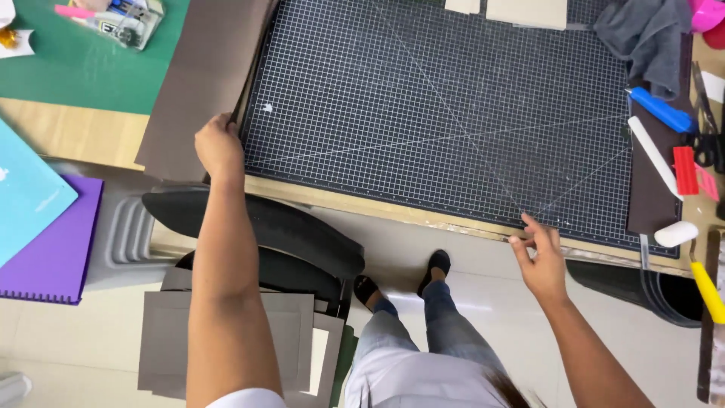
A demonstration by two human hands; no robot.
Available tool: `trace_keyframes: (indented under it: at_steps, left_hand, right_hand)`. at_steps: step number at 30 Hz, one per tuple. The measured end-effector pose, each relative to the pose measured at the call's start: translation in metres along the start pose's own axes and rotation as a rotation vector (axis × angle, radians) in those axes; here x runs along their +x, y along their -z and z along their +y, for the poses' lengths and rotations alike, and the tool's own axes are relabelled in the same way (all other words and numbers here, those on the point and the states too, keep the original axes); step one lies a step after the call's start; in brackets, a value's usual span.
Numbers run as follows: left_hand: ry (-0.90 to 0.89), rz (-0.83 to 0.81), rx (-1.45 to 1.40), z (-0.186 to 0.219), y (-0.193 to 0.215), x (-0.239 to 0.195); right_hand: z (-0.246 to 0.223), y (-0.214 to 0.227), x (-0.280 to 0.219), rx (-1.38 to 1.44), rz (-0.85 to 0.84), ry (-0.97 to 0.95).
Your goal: The person places a brown sheet on a cutting mat, then positions two white sheets side by side on it. They use a roller to press the white sheets onto the brown sheet, then insert a narrow strip between them and smooth the edges to complete the assembly.
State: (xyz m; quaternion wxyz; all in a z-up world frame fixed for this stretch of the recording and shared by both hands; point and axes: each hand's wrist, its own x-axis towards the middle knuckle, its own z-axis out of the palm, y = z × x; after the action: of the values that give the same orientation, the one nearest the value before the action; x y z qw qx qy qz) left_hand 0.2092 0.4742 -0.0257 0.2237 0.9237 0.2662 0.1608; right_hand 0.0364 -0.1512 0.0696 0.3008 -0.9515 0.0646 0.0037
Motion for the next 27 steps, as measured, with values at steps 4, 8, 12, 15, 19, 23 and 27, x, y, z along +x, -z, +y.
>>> trace_keyframes:
  at_steps: [4,8,12,15,19,23,27]
  left_hand:
    - [0.012,0.028,-0.025,0.012,0.021,0.016]
    - [-0.07,0.001,0.144,-0.005,0.024,0.04]
    - [-0.148,-0.084,0.242,0.014,0.057,0.025]
    - [-0.16,-0.106,0.229,0.032,0.079,0.008]
    - [-0.104,-0.161,0.147,0.062,0.113,-0.019]
    - [-0.013,-0.181,-0.067,0.038,0.107,-0.021]
    - [0.074,-0.178,-0.05,0.002,0.076,-0.015]
  right_hand:
    - [-0.003,-0.008,0.005,0.02,-0.015,-0.018]
    - [0.001,-0.012,0.005,0.018,0.01,0.019]
    - [0.006,-0.013,0.009,0.035,-0.009,0.002]
    - [0.009,-0.017,0.013,0.039,-0.013,0.018]
    - [0.006,-0.019,0.019,0.051,-0.051,0.007]
    - [0.005,-0.02,0.035,0.066,-0.08,0.048]
    - [0.011,-0.017,0.053,0.063,-0.124,0.074]
